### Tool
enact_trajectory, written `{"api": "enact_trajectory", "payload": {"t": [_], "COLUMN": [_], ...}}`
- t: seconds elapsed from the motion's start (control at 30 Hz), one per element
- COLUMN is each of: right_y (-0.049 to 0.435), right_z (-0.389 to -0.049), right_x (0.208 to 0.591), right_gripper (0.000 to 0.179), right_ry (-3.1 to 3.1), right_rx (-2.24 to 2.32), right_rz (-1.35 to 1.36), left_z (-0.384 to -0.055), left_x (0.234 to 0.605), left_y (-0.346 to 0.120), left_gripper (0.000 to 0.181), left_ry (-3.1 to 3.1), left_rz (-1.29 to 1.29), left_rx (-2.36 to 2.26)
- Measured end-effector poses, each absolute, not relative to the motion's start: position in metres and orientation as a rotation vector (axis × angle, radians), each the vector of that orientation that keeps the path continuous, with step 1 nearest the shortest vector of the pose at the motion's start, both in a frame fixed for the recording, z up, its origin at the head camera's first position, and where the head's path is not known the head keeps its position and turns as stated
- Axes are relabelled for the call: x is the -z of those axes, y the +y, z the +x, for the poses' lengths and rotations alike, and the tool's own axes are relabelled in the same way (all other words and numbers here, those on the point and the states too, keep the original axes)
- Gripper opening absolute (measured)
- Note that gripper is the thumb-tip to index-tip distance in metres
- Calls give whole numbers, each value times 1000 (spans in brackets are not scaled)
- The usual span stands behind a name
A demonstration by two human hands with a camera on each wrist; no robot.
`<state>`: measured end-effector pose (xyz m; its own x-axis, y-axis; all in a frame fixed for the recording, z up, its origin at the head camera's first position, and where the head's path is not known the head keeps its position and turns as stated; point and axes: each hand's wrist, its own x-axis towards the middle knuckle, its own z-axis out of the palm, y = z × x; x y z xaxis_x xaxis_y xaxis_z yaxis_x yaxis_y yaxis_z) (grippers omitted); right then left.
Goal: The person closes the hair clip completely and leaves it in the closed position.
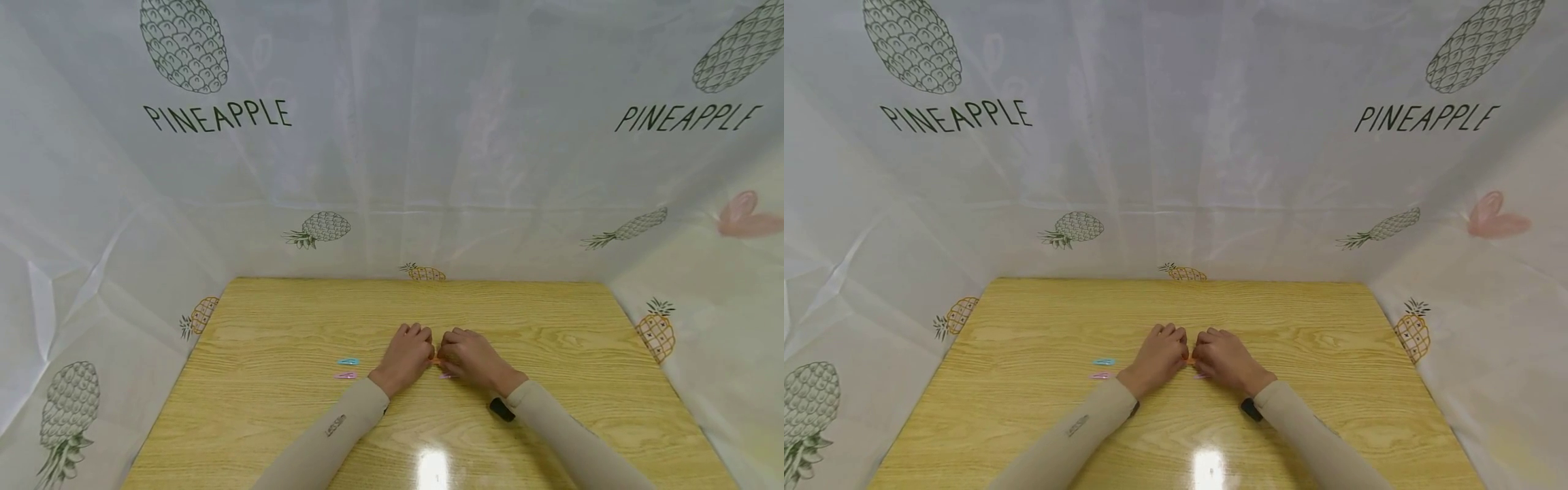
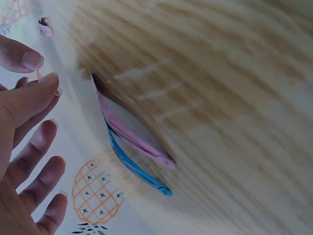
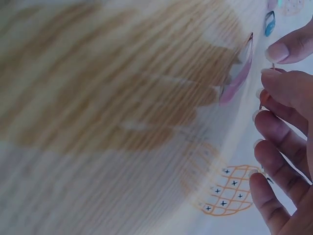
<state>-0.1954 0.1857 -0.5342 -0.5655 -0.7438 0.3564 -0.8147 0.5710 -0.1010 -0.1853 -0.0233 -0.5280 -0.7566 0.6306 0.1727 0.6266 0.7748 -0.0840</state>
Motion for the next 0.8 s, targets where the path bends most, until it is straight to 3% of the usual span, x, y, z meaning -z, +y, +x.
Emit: {"api": "enact_trajectory", "payload": {"t": [0.8], "right_y": [184], "right_z": [-204], "right_x": [545], "right_gripper": [8], "right_ry": [-2532], "right_rx": [-315], "right_rz": [1302], "left_z": [-188], "left_x": [532], "left_y": [-20], "left_gripper": [14], "left_ry": [-2831], "left_rz": [-968], "left_rx": [-12]}}
